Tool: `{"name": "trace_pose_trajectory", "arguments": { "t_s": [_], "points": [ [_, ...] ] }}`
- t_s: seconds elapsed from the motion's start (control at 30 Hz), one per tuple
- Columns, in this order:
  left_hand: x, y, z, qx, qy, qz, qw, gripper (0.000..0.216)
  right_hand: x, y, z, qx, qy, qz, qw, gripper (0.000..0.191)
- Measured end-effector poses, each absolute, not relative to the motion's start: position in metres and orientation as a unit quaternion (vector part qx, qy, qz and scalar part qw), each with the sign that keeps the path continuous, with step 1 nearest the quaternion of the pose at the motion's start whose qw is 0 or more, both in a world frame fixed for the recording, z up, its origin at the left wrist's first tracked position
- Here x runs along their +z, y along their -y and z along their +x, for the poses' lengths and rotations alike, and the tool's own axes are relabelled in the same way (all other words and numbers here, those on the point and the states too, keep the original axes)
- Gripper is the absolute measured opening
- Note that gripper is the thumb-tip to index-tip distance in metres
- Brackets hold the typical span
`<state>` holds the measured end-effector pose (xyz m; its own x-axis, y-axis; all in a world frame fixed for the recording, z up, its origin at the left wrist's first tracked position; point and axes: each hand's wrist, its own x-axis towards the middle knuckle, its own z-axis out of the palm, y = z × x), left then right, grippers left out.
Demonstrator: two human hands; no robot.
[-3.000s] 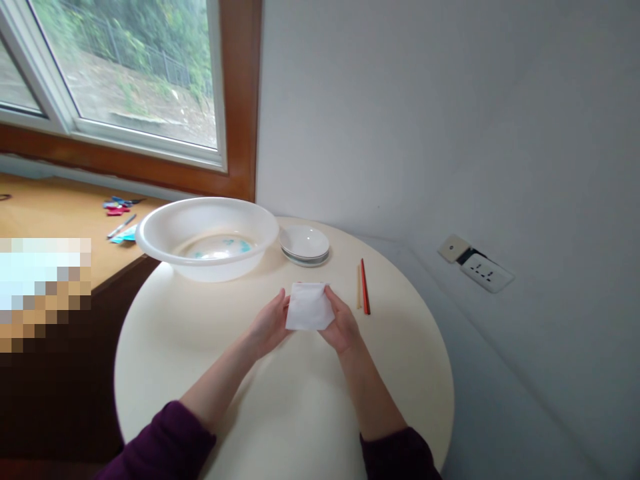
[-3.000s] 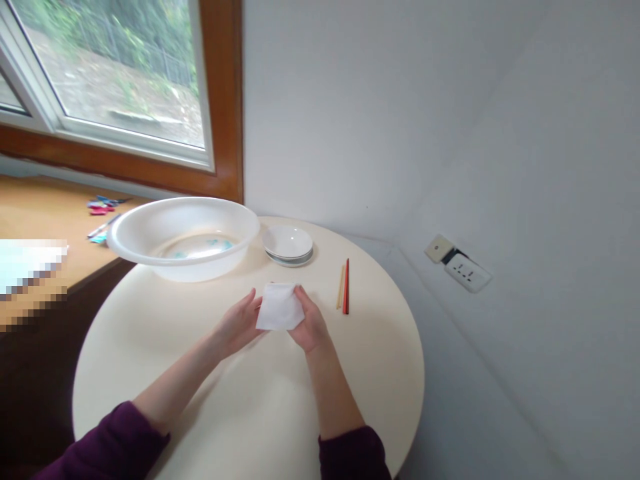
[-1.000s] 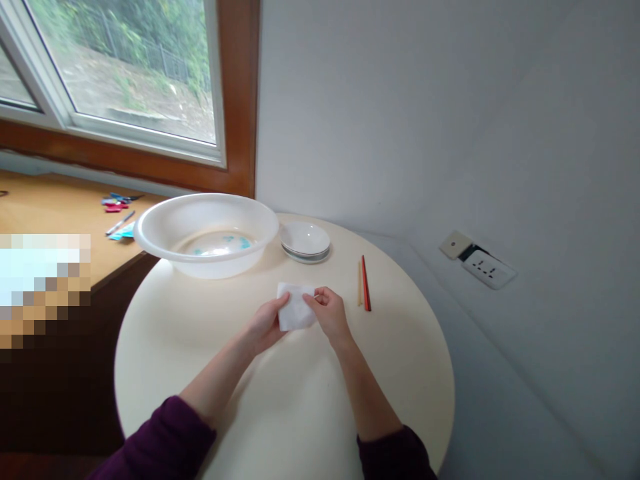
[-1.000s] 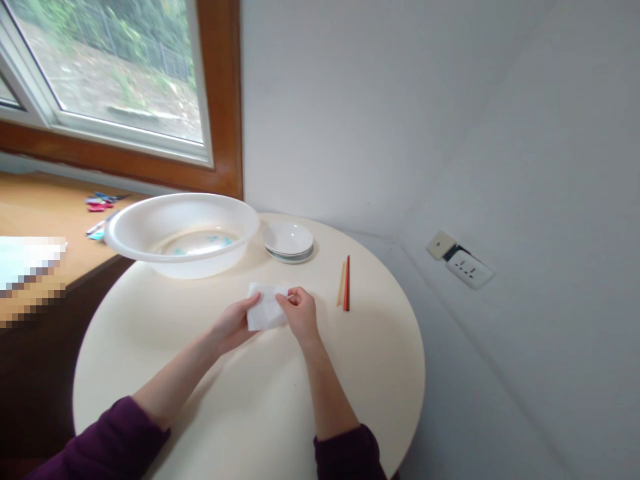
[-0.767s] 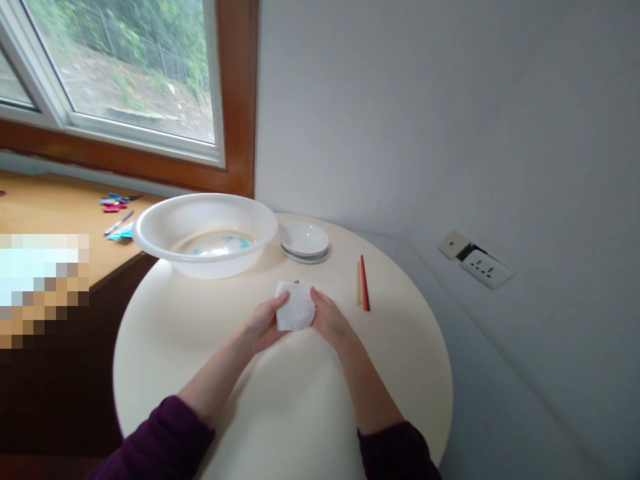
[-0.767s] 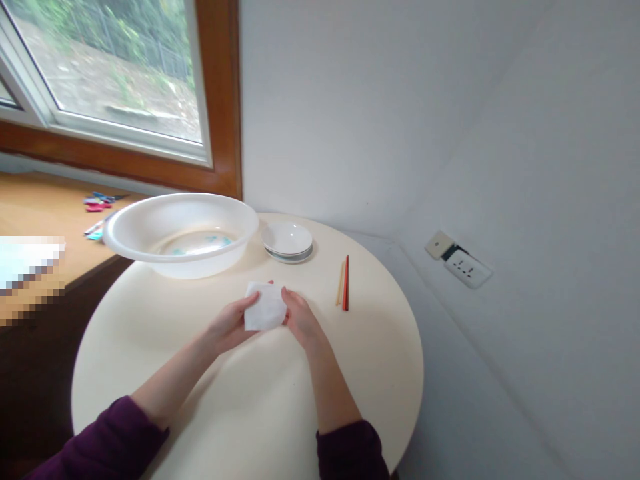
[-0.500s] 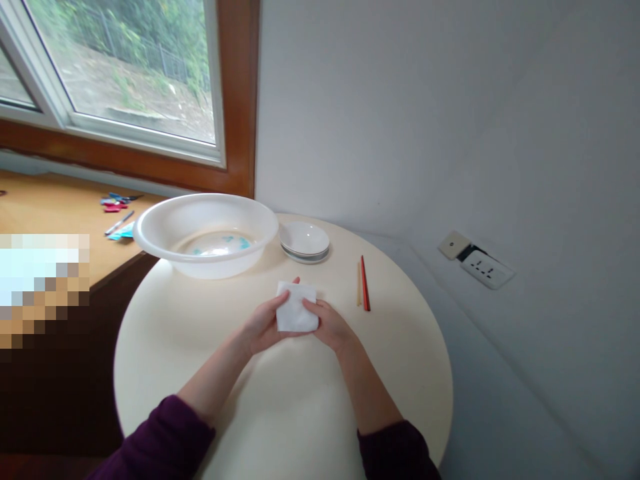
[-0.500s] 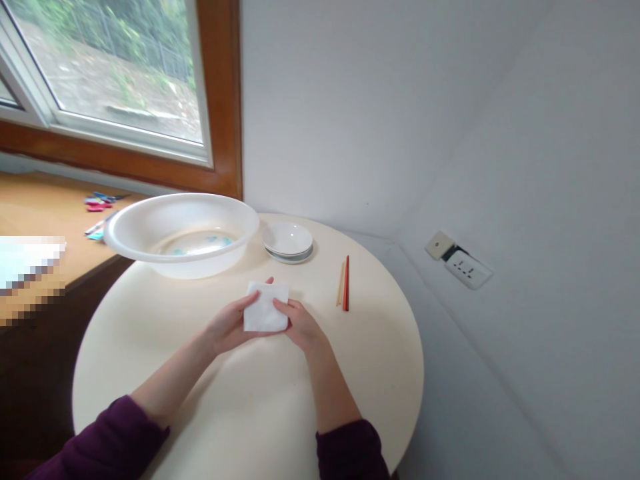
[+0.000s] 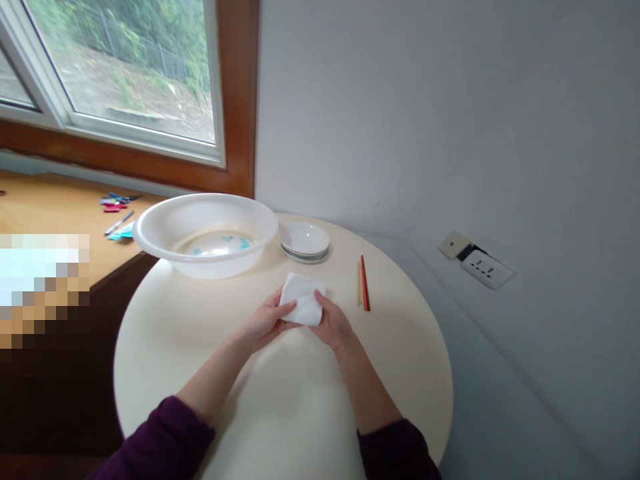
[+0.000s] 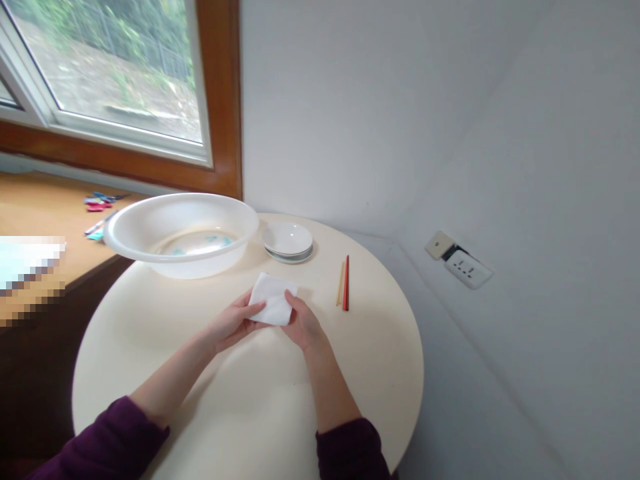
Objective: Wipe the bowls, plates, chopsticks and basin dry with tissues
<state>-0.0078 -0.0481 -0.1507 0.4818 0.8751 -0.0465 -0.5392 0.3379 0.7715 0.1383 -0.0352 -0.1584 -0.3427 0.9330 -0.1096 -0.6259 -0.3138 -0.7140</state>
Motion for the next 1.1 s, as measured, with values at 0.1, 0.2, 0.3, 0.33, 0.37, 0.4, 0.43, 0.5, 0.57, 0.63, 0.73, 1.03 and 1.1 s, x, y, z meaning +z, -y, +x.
{"name": "trace_pose_trajectory", "arguments": {
  "t_s": [0.1,0.2,0.3,0.33,0.37,0.4,0.43,0.5,0.57,0.63,0.73,1.03,1.1],
  "points": [
    [-0.151,0.050,-0.008,0.434,-0.230,0.357,0.794,0.068,-0.160,0.038,0.139,0.776,0.284,-0.279,0.489,0.028],
    [-0.152,0.050,-0.008,0.430,-0.243,0.354,0.794,0.077,-0.161,0.040,0.141,0.778,0.282,-0.294,0.477,0.029],
    [-0.153,0.048,-0.008,0.433,-0.262,0.351,0.787,0.079,-0.160,0.038,0.144,0.774,0.287,-0.303,0.477,0.029],
    [-0.153,0.046,-0.009,0.432,-0.267,0.346,0.789,0.080,-0.160,0.038,0.144,0.770,0.289,-0.304,0.480,0.028],
    [-0.154,0.045,-0.009,0.430,-0.269,0.338,0.793,0.081,-0.159,0.037,0.145,0.765,0.291,-0.305,0.486,0.028],
    [-0.154,0.044,-0.010,0.425,-0.268,0.330,0.799,0.083,-0.158,0.036,0.146,0.760,0.292,-0.306,0.494,0.028],
    [-0.155,0.043,-0.011,0.419,-0.265,0.325,0.805,0.083,-0.158,0.036,0.146,0.753,0.291,-0.307,0.504,0.028],
    [-0.156,0.042,-0.012,0.407,-0.252,0.325,0.815,0.084,-0.157,0.037,0.149,0.737,0.286,-0.311,0.527,0.027],
    [-0.158,0.041,-0.014,0.401,-0.242,0.337,0.816,0.082,-0.157,0.042,0.157,0.717,0.284,-0.320,0.550,0.028],
    [-0.158,0.040,-0.014,0.398,-0.243,0.350,0.813,0.081,-0.154,0.048,0.174,0.687,0.291,-0.345,0.570,0.030],
    [-0.158,0.040,-0.014,0.389,-0.255,0.357,0.810,0.079,-0.147,0.058,0.218,0.582,0.332,-0.438,0.599,0.034],
    [-0.161,0.039,-0.013,0.374,-0.255,0.365,0.813,0.077,-0.176,0.105,0.322,0.031,0.672,-0.720,0.171,0.056],
    [-0.162,0.039,-0.014,0.374,-0.255,0.364,0.814,0.078,-0.191,0.116,0.323,0.048,0.706,-0.704,0.056,0.061]
  ]
}}
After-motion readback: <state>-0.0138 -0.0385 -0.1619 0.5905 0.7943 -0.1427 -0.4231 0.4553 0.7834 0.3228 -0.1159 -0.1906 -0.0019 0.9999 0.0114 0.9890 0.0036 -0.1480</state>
